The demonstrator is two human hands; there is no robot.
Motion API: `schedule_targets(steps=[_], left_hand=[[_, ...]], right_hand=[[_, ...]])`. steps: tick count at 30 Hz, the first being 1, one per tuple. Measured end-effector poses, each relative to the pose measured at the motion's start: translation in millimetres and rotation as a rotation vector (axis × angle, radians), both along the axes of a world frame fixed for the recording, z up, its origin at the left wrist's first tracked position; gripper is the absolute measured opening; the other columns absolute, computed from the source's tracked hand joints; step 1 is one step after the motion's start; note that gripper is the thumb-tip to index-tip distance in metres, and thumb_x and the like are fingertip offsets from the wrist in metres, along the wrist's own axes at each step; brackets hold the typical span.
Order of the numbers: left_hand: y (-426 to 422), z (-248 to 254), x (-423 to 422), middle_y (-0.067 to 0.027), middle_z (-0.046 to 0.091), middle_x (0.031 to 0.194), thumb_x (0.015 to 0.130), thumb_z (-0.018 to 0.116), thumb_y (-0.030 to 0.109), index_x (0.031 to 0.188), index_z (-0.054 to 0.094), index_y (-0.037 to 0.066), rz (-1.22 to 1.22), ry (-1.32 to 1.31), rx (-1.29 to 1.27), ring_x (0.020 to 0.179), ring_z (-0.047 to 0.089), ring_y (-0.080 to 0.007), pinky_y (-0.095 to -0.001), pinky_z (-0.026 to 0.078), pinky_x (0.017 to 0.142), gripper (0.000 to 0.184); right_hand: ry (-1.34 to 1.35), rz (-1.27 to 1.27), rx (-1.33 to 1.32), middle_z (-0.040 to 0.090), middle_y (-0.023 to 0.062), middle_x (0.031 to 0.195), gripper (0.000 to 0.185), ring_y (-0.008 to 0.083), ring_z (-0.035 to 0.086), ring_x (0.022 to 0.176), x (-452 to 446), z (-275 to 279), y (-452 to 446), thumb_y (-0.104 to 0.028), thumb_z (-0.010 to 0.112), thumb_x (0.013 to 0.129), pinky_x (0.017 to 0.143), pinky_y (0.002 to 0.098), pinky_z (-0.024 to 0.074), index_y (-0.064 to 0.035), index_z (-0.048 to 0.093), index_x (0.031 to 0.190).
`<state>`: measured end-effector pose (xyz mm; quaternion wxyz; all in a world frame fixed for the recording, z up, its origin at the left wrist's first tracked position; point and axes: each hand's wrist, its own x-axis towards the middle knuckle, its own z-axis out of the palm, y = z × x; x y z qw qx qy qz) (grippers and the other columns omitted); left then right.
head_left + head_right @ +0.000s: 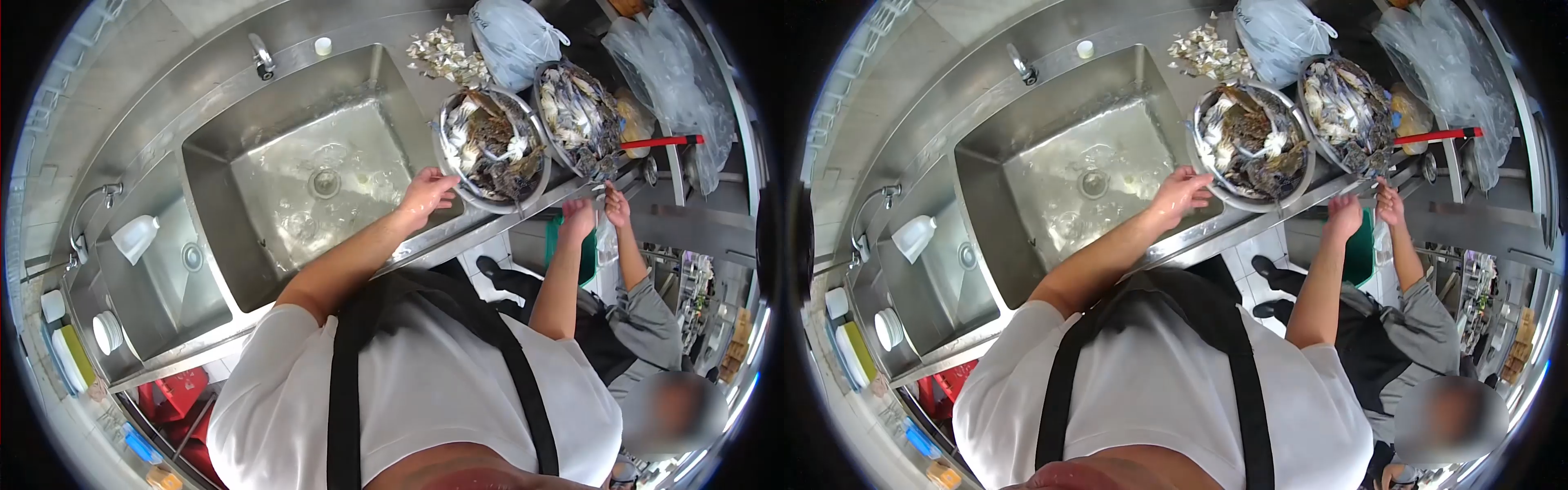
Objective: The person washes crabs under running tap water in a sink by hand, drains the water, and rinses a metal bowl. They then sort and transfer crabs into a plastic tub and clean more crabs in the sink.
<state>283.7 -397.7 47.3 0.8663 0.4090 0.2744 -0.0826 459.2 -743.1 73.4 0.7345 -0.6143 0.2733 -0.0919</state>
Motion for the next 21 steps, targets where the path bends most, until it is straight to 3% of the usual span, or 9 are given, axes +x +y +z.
schedule_targets(steps=[1,2,4,6,7,11,13,17,21], left_hand=[[-11,-1,12,-0.0091,0.064,0.102,0.083,0.071,0.014,0.118,0.052,0.001,0.094,0.015,-0.068,0.085,0.066,-0.0202,-0.035,0.054,0.072,0.042],[-14,-4,26,-0.0091,0.064,0.102,0.083,0.071,0.014,0.118,0.052,0.001,0.105,0.008,-0.067,0.085,0.066,-0.0202,-0.035,0.054,0.072,0.042],[-24,-11,42,-0.0122,0.065,0.097,0.078,0.064,0.0,0.112,0.055,-0.003,0.429,-0.028,-0.12,0.083,0.066,-0.0242,-0.0384,0.055,0.073,0.035],[-12,-28,70,-0.0024,0.05,0.074,0.068,0.057,-0.006,0.074,0.05,0.007,0.687,-0.001,-0.182,0.067,0.045,-0.0157,-0.0346,0.037,0.058,0.017],[1,-27,80,-0.002,0.048,0.073,0.068,0.056,-0.006,0.073,0.048,0.008,0.742,-0.042,-0.123,0.067,0.044,-0.0152,-0.034,0.037,0.058,0.018],[34,-13,111,-0.0003,0.043,0.07,0.067,0.054,-0.008,0.069,0.042,0.011,0.895,-0.06,-0.064,0.064,0.039,-0.0121,-0.0319,0.032,0.054,0.022],[49,-26,131,-0.0049,0.049,0.074,0.066,0.054,-0.007,0.073,0.047,0.005,0.94,-0.092,0.017,0.074,0.049,-0.0188,-0.035,0.043,0.068,0.016],[66,-18,156,-0.0041,0.049,0.074,0.069,0.057,-0.004,0.078,0.05,0.007,0.832,-0.034,0.169,0.072,0.048,-0.0173,-0.0316,0.04,0.064,0.016],[61,-1,156,-0.0049,0.052,0.075,0.077,0.06,0.005,0.086,0.052,0.007,0.757,-0.036,0.118,0.07,0.051,-0.017,-0.0319,0.043,0.063,0.013]], right_hand=[[-0.007,0.008,0.0,0.058,0.0142,0.107,0.032,0.0286,0.061,0.097,9,2,-2,-0.015,0.057,0.095,0.084,0.0412,0.0535,-0.002,0.051,0.124],[0.057,0.014,0.131,0.053,0.0173,0.114,0.033,0.0306,0.058,0.103,20,1,-1,-0.014,0.054,0.096,0.09,0.0435,0.0522,-0.0003,0.048,0.125],[0.135,0.019,0.26,0.048,0.0204,0.121,0.033,0.0326,0.056,0.109,38,-4,-2,-0.014,0.052,0.097,0.096,0.0458,0.0509,0.0014,0.045,0.125],[0.02,0.065,0.398,0.042,0.0246,0.128,0.037,0.0354,0.053,0.113,64,-15,1,-0.011,0.05,0.096,0.103,0.0497,0.0473,0.006,0.04,0.128],[0.011,0.054,0.383,0.051,0.022,0.119,0.028,0.0331,0.057,0.107,74,-19,3,-0.007,0.05,0.094,0.098,0.0472,0.0502,0.007,0.047,0.118],[-0.02,0.142,0.484,0.059,0.016,0.103,0.018,0.0289,0.061,0.096,102,-45,-14,-0.003,0.052,0.088,0.091,0.0426,0.0531,0.0046,0.054,0.104],[-0.028,0.118,0.518,0.062,0.0111,0.092,0.013,0.0257,0.062,0.085,104,-42,-9,-0.001,0.052,0.081,0.083,0.0394,0.0545,0.0017,0.056,0.093],[-0.031,0.154,0.479,0.062,0.0118,0.094,0.016,0.0249,0.061,0.083,109,-46,-13,-0.003,0.053,0.079,0.078,0.0397,0.0549,0.0015,0.056,0.094],[0.003,0.166,0.43,0.061,0.0143,0.096,0.019,0.0295,0.06,0.088,96,-28,-21,-0.006,0.052,0.08,0.088,0.0438,0.0542,0.002,0.055,0.097]])
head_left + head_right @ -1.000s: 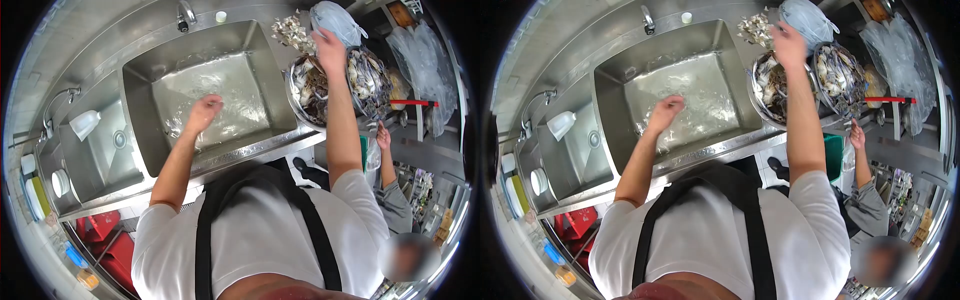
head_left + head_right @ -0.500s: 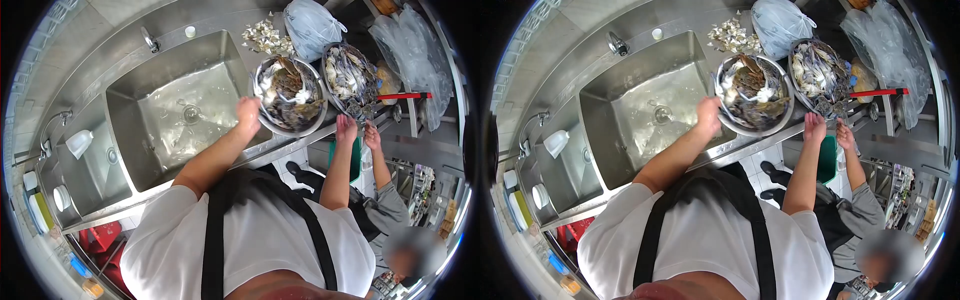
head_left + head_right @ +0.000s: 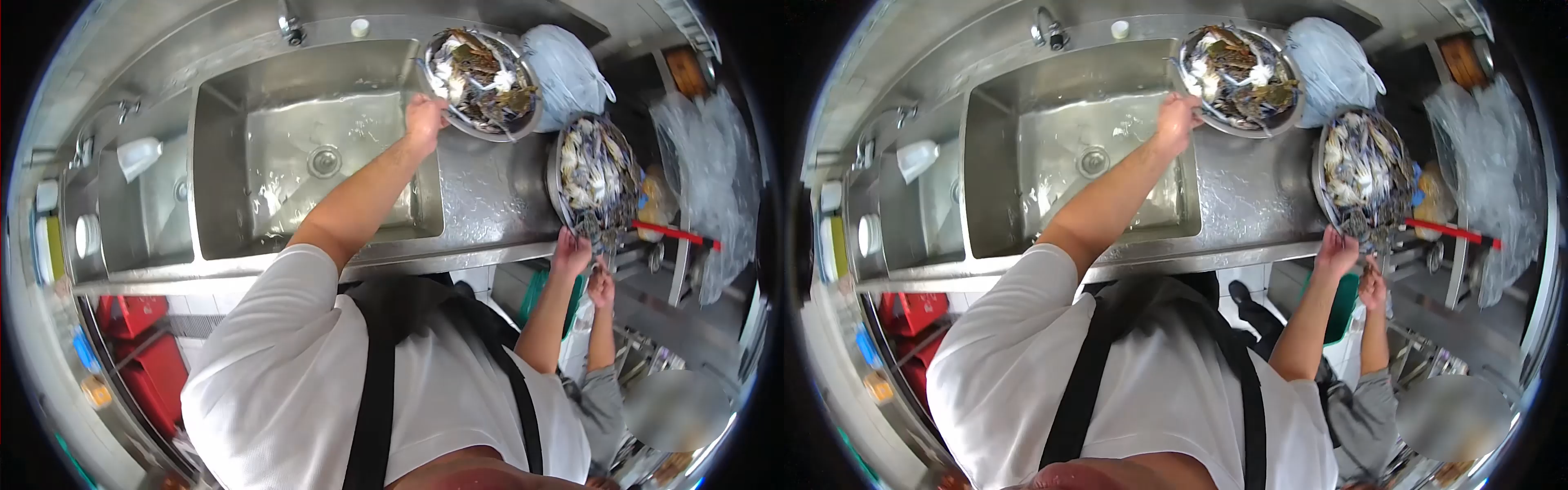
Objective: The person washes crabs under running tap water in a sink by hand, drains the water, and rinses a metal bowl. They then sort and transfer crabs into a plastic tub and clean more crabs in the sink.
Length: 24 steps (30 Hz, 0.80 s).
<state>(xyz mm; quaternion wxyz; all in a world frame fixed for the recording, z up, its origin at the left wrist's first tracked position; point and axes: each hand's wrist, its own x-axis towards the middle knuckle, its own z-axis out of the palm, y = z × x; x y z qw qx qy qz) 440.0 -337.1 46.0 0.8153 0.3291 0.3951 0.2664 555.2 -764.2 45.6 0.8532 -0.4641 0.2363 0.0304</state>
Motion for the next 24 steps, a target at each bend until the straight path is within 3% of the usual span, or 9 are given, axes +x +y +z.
schedule_targets(steps=[4,6,10,13,15,16,19,23,24], left_hand=[[-81,-12,-19,-0.0043,0.058,0.076,0.087,0.066,0.026,0.099,0.057,0.008,0.037,-0.07,-0.076,0.059,0.053,-0.0124,-0.0293,0.044,0.051,0.024],[-141,-43,0,-0.0049,0.061,0.077,0.086,0.067,0.032,0.106,0.058,0.008,-0.376,0.021,0.221,0.059,0.056,-0.0118,-0.0286,0.043,0.049,0.032],[-199,0,56,-0.0132,0.068,0.092,0.082,0.068,0.029,0.111,0.06,0.002,-0.558,0.223,0.598,0.084,0.066,-0.0244,-0.0358,0.052,0.075,0.04],[-202,3,96,-0.0209,0.067,0.099,0.078,0.069,0.027,0.112,0.059,-0.001,-0.521,0.184,0.483,0.093,0.064,-0.0341,-0.0382,0.05,0.085,0.046],[-206,-3,117,-0.0204,0.066,0.097,0.077,0.069,0.024,0.111,0.059,-0.001,-0.535,0.159,0.501,0.092,0.064,-0.0333,-0.0384,0.05,0.084,0.043],[-207,-6,123,-0.0199,0.066,0.096,0.077,0.069,0.021,0.109,0.058,-0.001,-0.552,0.131,0.523,0.091,0.064,-0.0324,-0.0386,0.05,0.082,0.041],[-201,7,126,-0.0187,0.066,0.097,0.078,0.07,0.018,0.11,0.056,-0.002,-0.613,0.114,0.389,0.091,0.064,-0.0282,-0.0359,0.05,0.083,0.041],[-197,12,130,-0.0159,0.064,0.093,0.076,0.071,0.014,0.102,0.055,-0.001,-0.575,0.135,0.376,0.083,0.064,-0.0256,-0.0362,0.053,0.073,0.034],[-197,9,133,-0.0141,0.063,0.091,0.076,0.072,0.014,0.101,0.054,0.0,-0.58,0.12,0.329,0.08,0.064,-0.0235,-0.0357,0.053,0.067,0.034]], right_hand=[[0.018,-0.215,-0.011,0.054,0.0099,0.102,0.021,0.0287,0.057,0.09,36,-37,-81,-0.018,0.047,0.086,0.083,0.0516,0.0521,-0.0035,0.053,0.1],[0.033,-0.269,-0.077,0.055,0.01,0.093,0.02,0.0281,0.056,0.087,47,-20,-78,-0.019,0.049,0.086,0.081,0.0476,0.0505,-0.0036,0.056,0.096],[0.012,-0.123,-0.208,0.054,0.008,0.086,0.022,0.0237,0.052,0.073,77,-12,-110,-0.023,0.047,0.091,0.064,0.0415,0.0462,-0.0053,0.057,0.099],[0.119,-0.082,-0.334,0.05,0.0029,0.076,0.027,0.0168,0.046,0.062,81,14,-106,-0.032,0.047,0.092,0.062,0.0384,0.0436,-0.007,0.056,0.092],[0.172,-0.117,-0.643,0.061,0.0066,0.089,0.035,0.0203,0.057,0.072,67,49,-85,-0.034,0.05,0.091,0.069,0.0412,0.0465,-0.0026,0.06,0.103],[0.161,-0.001,-0.752,0.063,0.0092,0.111,0.044,0.0236,0.063,0.098,92,33,-115,-0.036,0.051,0.092,0.08,0.0414,0.0479,-0.0011,0.06,0.118],[0.076,0.28,-0.812,0.062,0.0088,0.12,0.046,0.022,0.06,0.103,164,9,-173,-0.037,0.05,0.093,0.081,0.0369,0.047,-0.0036,0.06,0.123],[0.17,0.276,-0.841,0.064,0.0068,0.121,0.038,0.0241,0.065,0.104,192,28,-160,-0.03,0.044,0.097,0.084,0.0375,0.0532,-0.0079,0.06,0.124],[0.161,0.254,-0.866,0.063,0.0079,0.122,0.04,0.0238,0.061,0.112,184,42,-141,-0.03,0.046,0.098,0.094,0.038,0.0488,-0.0055,0.059,0.126]])
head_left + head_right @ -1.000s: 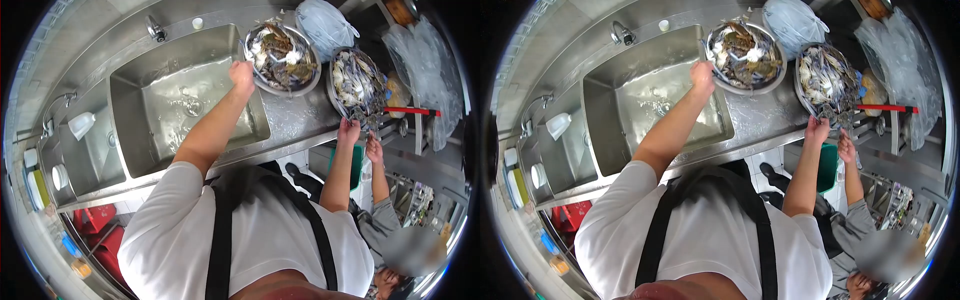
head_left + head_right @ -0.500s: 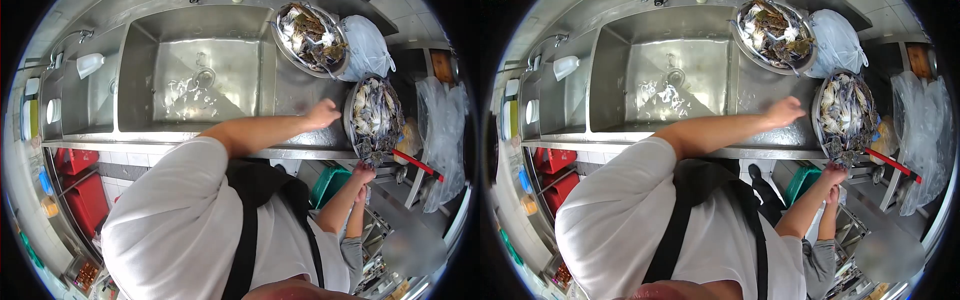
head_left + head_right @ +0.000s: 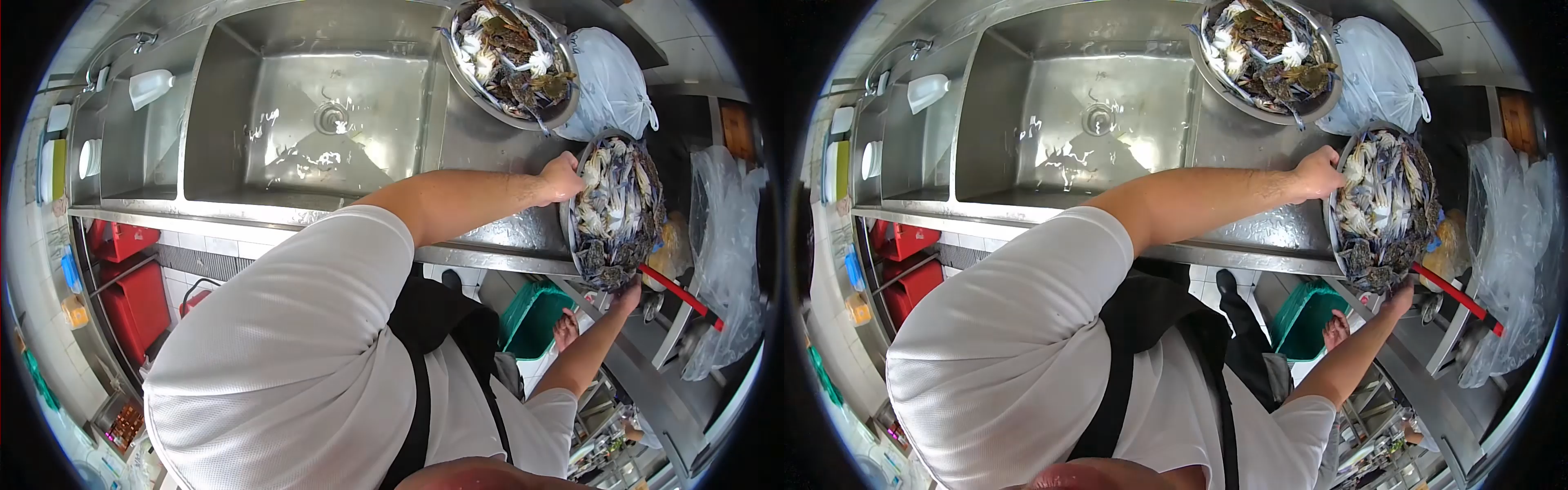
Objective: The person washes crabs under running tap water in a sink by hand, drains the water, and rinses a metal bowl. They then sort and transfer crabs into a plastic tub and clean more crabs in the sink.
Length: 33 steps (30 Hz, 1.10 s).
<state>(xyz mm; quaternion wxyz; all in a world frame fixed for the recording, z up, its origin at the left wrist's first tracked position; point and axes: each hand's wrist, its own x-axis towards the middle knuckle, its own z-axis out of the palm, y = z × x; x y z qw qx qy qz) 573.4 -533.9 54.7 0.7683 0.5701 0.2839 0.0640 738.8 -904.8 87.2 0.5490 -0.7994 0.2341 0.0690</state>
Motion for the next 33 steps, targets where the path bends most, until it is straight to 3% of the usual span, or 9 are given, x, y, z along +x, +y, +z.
schedule_targets(steps=[3,5,7,10,19,20,25,27,33], left_hand=[[3,2,1,-0.0111,0.061,0.088,0.076,0.072,0.013,0.101,0.053,0.001,-0.026,-0.008,-0.109,0.074,0.063,-0.0198,-0.0343,0.052,0.056,0.034],[6,5,1,-0.01,0.06,0.087,0.075,0.072,0.013,0.102,0.052,0.001,-0.053,-0.017,-0.169,0.071,0.062,-0.0182,-0.0332,0.051,0.052,0.035],[11,4,4,-0.0095,0.06,0.087,0.074,0.072,0.011,0.104,0.052,0.001,-0.084,-0.005,-0.115,0.07,0.061,-0.0175,-0.033,0.053,0.055,0.038],[19,14,9,-0.0092,0.06,0.089,0.072,0.071,0.008,0.104,0.052,0.0,-0.087,0.023,-0.134,0.07,0.06,-0.0174,-0.033,0.053,0.055,0.038],[30,4,21,-0.0075,0.058,0.09,0.069,0.066,-0.003,0.106,0.052,-0.001,-0.257,-0.16,-0.297,0.075,0.059,-0.0168,-0.0313,0.052,0.058,0.039],[33,7,18,-0.0069,0.058,0.09,0.07,0.066,-0.003,0.105,0.052,0.0,-0.269,-0.174,-0.326,0.075,0.058,-0.0164,-0.0307,0.051,0.059,0.038],[34,11,-7,-0.0051,0.058,0.09,0.072,0.067,-0.004,0.103,0.05,0.001,-0.317,-0.192,-0.334,0.074,0.057,-0.0145,-0.0293,0.05,0.06,0.036],[33,17,-25,-0.0043,0.058,0.09,0.073,0.067,-0.005,0.103,0.05,0.002,-0.319,-0.224,-0.348,0.075,0.057,-0.0135,-0.029,0.05,0.061,0.035],[47,45,-95,-0.0028,0.06,0.097,0.074,0.064,-0.008,0.109,0.049,0.003,-0.32,-0.321,-0.36,0.088,0.056,-0.0102,-0.025,0.045,0.075,0.039]], right_hand=[[-0.063,0.212,0.257,0.059,0.0063,0.127,0.044,0.0219,0.054,0.113,33,-13,-19,-0.028,0.054,0.094,0.097,0.0406,0.0411,-0.0087,0.057,0.134],[-0.08,0.193,0.219,0.059,0.0062,0.127,0.044,0.0221,0.053,0.114,42,-16,-23,-0.027,0.054,0.095,0.098,0.0377,0.0401,-0.0061,0.057,0.133],[-0.126,0.405,0.033,0.058,0.0059,0.13,0.045,0.0217,0.052,0.119,80,-42,-58,-0.026,0.054,0.095,0.101,0.0341,0.0382,-0.0014,0.056,0.132],[-0.046,0.439,0.095,0.059,0.0065,0.13,0.044,0.0208,0.053,0.12,103,-42,-54,-0.026,0.051,0.096,0.102,0.0317,0.0373,0.0011,0.056,0.13],[0.016,0.273,0.311,0.066,0.0069,0.118,0.037,0.0194,0.059,0.109,88,-47,-31,-0.023,0.049,0.094,0.096,0.0327,0.0424,-0.0034,0.062,0.123],[-0.111,0.176,0.124,0.067,0.0071,0.114,0.035,0.02,0.061,0.105,81,-50,-29,-0.02,0.053,0.092,0.093,0.0327,0.0439,-0.0033,0.063,0.122],[-0.07,0.135,0.155,0.066,0.0073,0.113,0.035,0.0195,0.061,0.102,34,-19,-13,-0.024,0.056,0.093,0.09,0.0333,0.0453,-0.0024,0.064,0.12],[-0.006,0.167,0.236,0.064,0.0077,0.12,0.04,0.0226,0.059,0.112,21,-1,-15,-0.023,0.052,0.093,0.097,0.0355,0.0442,-0.0038,0.059,0.128],[-0.088,0.175,0.026,0.066,0.0109,0.114,0.036,0.0219,0.064,0.099,-57,76,28,-0.014,0.044,0.096,0.087,0.0325,0.0502,0.003,0.061,0.122]])
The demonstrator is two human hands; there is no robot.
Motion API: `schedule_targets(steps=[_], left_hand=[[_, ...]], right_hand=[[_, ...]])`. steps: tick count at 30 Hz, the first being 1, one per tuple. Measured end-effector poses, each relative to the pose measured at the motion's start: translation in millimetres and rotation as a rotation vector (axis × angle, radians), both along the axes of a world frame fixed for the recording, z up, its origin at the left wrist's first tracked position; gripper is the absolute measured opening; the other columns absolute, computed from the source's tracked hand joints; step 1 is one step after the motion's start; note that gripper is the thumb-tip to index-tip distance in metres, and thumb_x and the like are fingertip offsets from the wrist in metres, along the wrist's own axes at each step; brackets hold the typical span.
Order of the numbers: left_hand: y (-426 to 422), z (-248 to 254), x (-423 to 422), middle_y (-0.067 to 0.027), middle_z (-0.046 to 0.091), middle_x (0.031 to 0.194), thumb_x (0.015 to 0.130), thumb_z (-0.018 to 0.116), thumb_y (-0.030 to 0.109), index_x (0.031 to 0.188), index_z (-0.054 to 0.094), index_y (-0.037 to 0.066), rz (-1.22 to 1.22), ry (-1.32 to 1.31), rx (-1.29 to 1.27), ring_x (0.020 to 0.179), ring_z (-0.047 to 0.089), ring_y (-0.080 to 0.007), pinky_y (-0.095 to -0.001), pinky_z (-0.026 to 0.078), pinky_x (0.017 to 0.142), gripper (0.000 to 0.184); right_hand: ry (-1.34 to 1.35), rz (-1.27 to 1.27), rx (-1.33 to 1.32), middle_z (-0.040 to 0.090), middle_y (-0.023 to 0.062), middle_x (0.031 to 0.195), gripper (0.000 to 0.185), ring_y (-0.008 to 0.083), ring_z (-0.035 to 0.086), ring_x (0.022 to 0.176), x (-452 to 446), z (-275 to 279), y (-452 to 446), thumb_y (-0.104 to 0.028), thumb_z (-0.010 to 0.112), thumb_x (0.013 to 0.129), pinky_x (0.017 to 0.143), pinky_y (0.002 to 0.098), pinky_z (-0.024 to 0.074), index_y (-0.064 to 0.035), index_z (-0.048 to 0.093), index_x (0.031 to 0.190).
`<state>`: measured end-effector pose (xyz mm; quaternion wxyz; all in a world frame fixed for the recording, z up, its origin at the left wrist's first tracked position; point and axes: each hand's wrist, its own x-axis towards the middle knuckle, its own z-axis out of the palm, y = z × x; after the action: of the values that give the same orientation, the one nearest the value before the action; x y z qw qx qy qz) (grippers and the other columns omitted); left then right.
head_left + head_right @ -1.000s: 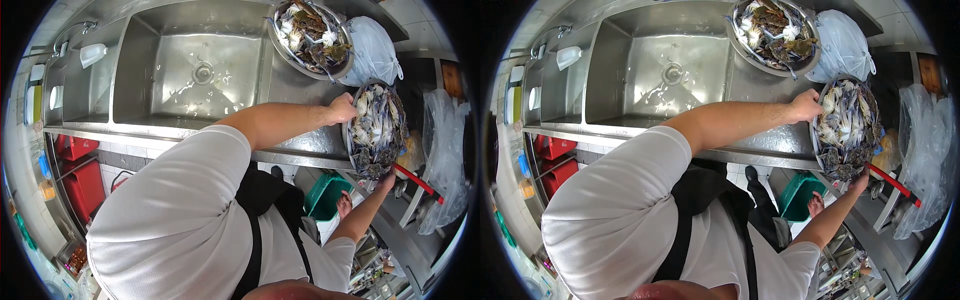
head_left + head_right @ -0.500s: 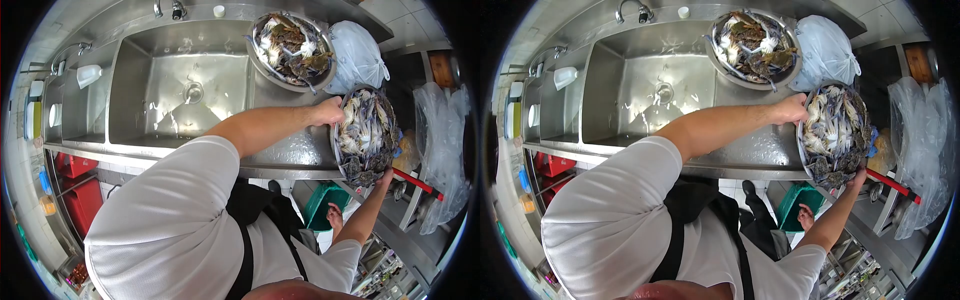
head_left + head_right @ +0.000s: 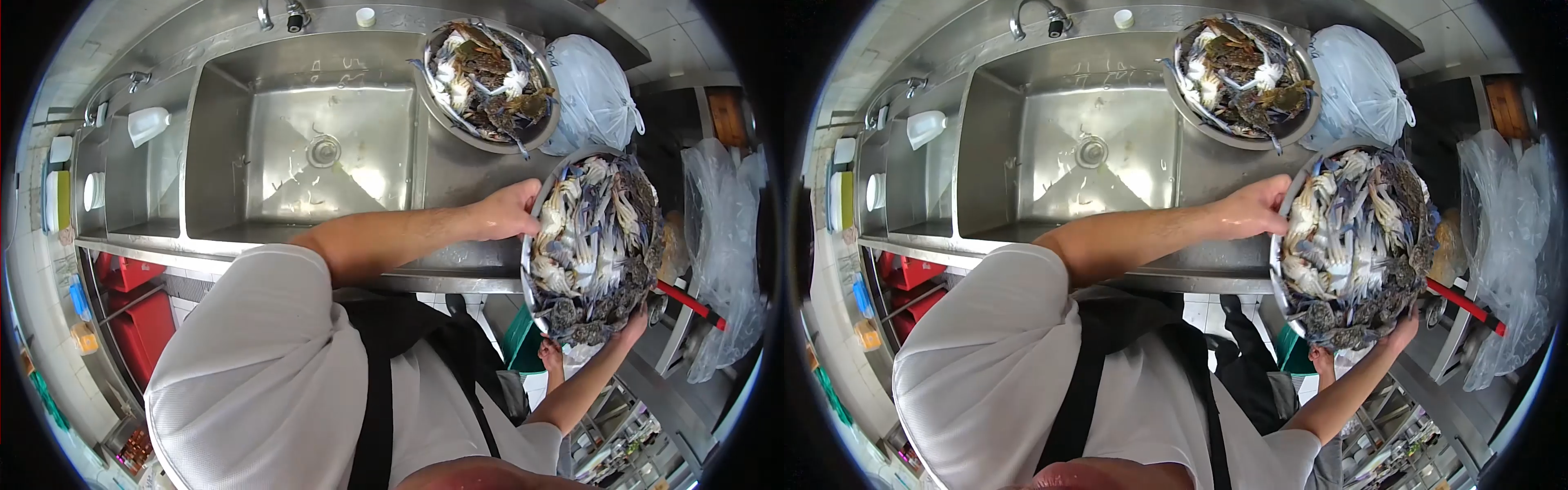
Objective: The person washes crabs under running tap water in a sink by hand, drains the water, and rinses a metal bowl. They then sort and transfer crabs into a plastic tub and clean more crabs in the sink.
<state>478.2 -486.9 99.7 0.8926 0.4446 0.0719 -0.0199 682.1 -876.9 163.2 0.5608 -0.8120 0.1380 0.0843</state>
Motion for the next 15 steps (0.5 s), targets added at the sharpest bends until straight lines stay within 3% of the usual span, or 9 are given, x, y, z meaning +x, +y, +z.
schedule_targets(steps=[3,6,10,15], left_hand=[[22,19,-54,-0.0033,0.06,0.103,0.074,0.063,-0.009,0.112,0.05,0.003,0.044,-0.014,-0.048,0.095,0.055,-0.0111,-0.0273,0.045,0.082,0.042],[50,44,-114,-0.0031,0.059,0.103,0.073,0.062,-0.01,0.113,0.049,0.004,0.103,-0.024,-0.066,0.096,0.056,-0.0117,-0.0286,0.045,0.085,0.045],[87,46,-187,-0.0028,0.059,0.104,0.072,0.061,-0.013,0.115,0.049,0.004,0.18,-0.004,-0.016,0.097,0.057,-0.0121,-0.0297,0.046,0.088,0.048],[146,42,-279,-0.0052,0.064,0.104,0.071,0.057,-0.015,0.112,0.052,0.003,0.337,0.018,-0.033,0.097,0.061,-0.0134,-0.0299,0.047,0.088,0.045]], right_hand=[[0.05,-0.016,0.193,0.064,0.0114,0.117,0.036,0.0213,0.063,0.1,-35,24,23,-0.015,0.042,0.098,0.089,0.0337,0.0494,0.0036,0.06,0.123],[-0.1,0.102,-0.04,0.064,0.0111,0.116,0.036,0.0203,0.062,0.1,-56,16,27,-0.018,0.043,0.098,0.091,0.0326,0.0477,0.0034,0.061,0.121],[-0.033,0.174,0.128,0.065,0.0092,0.107,0.035,0.0174,0.06,0.096,-96,15,93,-0.02,0.05,0.095,0.084,0.0298,0.0464,0.007,0.064,0.113],[-0.072,0.208,0.05,0.066,0.0088,0.104,0.035,0.0176,0.059,0.099,-164,23,207,-0.02,0.057,0.092,0.089,0.0308,0.0433,0.0076,0.064,0.111]])
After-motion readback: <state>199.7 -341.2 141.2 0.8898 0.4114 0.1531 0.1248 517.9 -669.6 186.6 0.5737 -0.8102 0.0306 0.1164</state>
